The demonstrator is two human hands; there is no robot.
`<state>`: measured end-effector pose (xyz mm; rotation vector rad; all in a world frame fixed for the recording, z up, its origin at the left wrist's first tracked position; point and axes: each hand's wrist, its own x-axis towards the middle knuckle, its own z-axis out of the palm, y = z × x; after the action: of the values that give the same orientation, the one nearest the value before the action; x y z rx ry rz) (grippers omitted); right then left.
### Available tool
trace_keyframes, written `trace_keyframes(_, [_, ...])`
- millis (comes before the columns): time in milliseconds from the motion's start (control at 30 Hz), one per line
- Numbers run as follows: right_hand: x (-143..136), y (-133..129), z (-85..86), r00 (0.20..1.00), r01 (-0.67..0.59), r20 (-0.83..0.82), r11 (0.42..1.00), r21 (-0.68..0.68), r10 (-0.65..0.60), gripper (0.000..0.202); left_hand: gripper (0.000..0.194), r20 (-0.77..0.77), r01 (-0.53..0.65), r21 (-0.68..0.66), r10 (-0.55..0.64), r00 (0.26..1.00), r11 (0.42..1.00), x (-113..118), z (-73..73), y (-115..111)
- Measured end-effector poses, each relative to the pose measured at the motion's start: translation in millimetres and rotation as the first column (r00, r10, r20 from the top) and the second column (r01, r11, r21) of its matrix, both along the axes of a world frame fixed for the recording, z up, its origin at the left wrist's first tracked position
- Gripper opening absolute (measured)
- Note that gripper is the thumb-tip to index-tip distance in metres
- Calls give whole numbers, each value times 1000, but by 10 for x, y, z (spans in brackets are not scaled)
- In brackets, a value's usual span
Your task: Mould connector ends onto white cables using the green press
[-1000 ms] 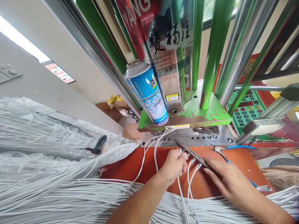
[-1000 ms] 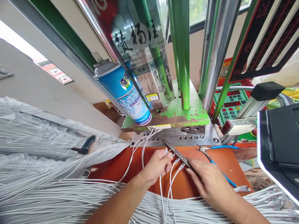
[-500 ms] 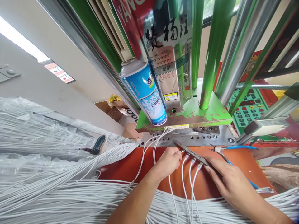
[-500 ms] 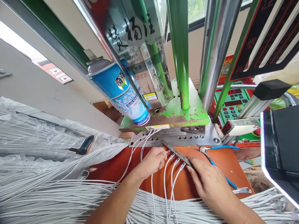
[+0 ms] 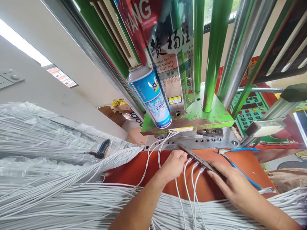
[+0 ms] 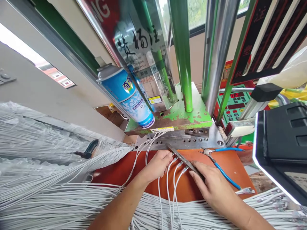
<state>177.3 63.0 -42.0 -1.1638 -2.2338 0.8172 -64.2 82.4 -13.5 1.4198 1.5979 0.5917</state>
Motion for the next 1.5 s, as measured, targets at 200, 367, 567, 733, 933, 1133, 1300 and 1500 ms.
trace_keyframes(200, [-8,13,-140,995,90,27,988,124,-94,31,28,-480,67,300,90,873,952,-32,182,-99])
trace_keyframes(367, [-4,11,-159,997,45,54,988,150,-53,35,25,-583,209,192,-59,810,959,17,81,-152])
trace_keyframes(567, [-54,-16,-9,993,-121,25,990,79,119,29,25,-608,189,153,-58,792,970,78,2,-129])
trace_keyframes(733, [-84,-25,-31,998,-66,17,993,98,64,30,23,-571,215,144,-96,815,966,39,109,-105])
trace_keyframes(933, [-108,-20,-98,998,5,57,995,103,-11,27,28,-627,298,264,-72,776,917,156,251,-311])
trace_keyframes(1133, [-113,-32,-116,991,-15,131,993,116,0,29,26,-676,346,-8,-261,690,938,364,193,-420])
trace_keyframes(1300, [-118,-27,-138,988,-39,157,979,202,7,30,26,-696,310,-66,-266,667,949,374,117,-407])
trace_keyframes(1500, [-111,-2,-74,991,-97,102,990,103,87,28,20,-686,314,-18,-240,687,949,349,80,-412])
